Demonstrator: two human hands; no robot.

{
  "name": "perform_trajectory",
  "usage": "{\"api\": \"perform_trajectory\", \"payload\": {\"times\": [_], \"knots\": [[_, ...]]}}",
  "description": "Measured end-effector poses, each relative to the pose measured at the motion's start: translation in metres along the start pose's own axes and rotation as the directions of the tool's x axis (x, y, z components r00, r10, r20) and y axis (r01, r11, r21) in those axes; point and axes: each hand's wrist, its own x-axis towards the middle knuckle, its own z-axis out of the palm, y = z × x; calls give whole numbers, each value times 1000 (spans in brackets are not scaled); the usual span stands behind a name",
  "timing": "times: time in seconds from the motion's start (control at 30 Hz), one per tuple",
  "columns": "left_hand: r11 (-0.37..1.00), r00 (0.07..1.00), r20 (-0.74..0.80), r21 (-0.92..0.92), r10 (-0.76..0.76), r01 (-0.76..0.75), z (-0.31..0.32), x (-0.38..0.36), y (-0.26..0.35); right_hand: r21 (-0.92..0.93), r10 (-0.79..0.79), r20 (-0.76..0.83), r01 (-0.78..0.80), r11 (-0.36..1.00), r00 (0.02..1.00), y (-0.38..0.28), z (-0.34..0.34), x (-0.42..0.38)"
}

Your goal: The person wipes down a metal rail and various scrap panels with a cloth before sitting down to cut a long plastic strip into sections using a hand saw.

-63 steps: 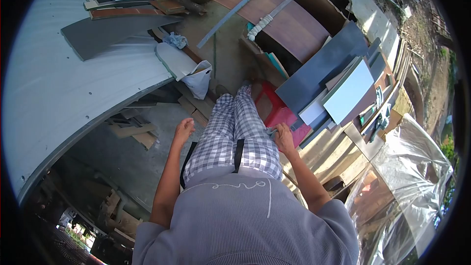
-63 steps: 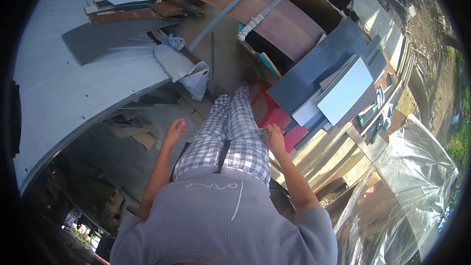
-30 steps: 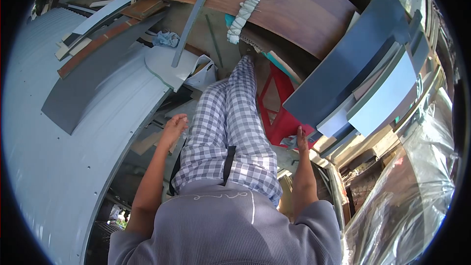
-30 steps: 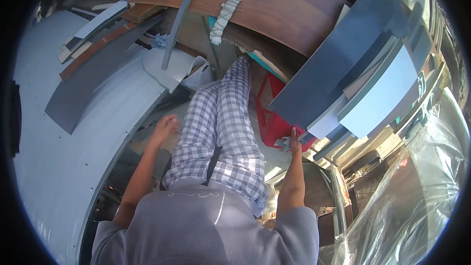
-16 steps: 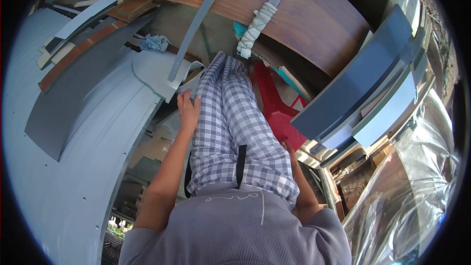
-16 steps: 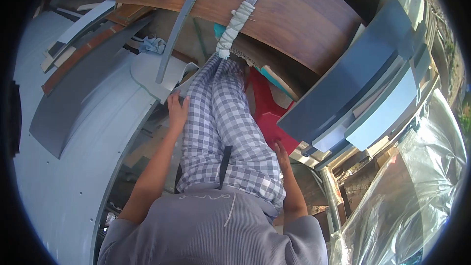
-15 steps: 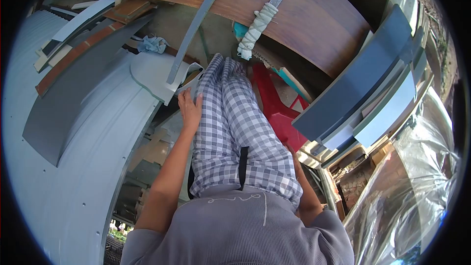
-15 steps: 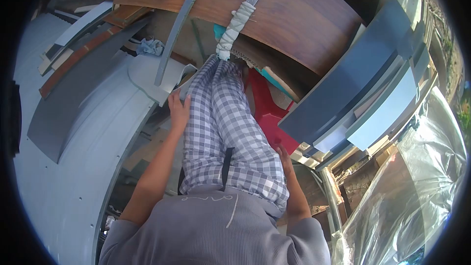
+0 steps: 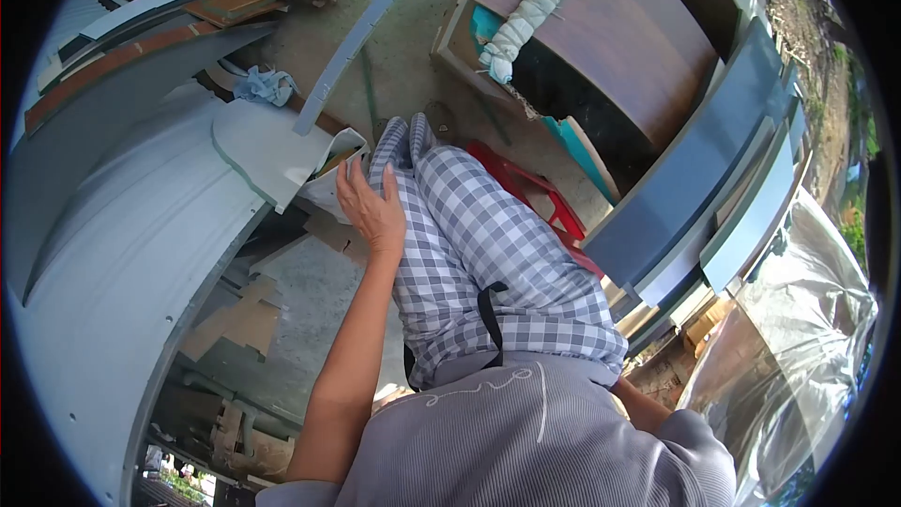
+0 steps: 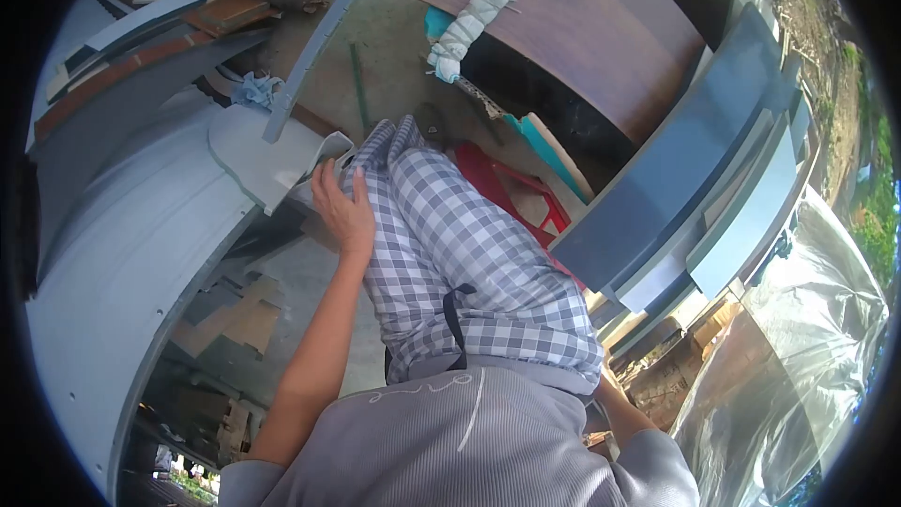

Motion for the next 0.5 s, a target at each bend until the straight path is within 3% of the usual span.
{"api": "perform_trajectory", "payload": {"times": [0.17, 0.3, 0.4, 0.43, 0.5], "knots": [[997, 984, -160, 4, -77, 78, -17, -35, -36, -351, -12, 171, 72, 933, 985, 46, -74, -37], [978, 970, -232, 173, -72, 114, -7, -32, -41, -553, 32, 240, 109, 826, 970, 77, -131, -73], [981, 972, -226, 164, -61, 100, -1, -21, -51, -575, 84, 131, 6, 818, 988, 87, -168, -78], [984, 972, -235, 163, -31, 71, -2, -18, -51, -470, 186, 64, -135, 872, 980, 84, -182, -68], [967, 972, -207, 204, -109, 152, 0, -16, -50, -495, -136, -80, 79, 865, 987, 87, -218, -44]]}}
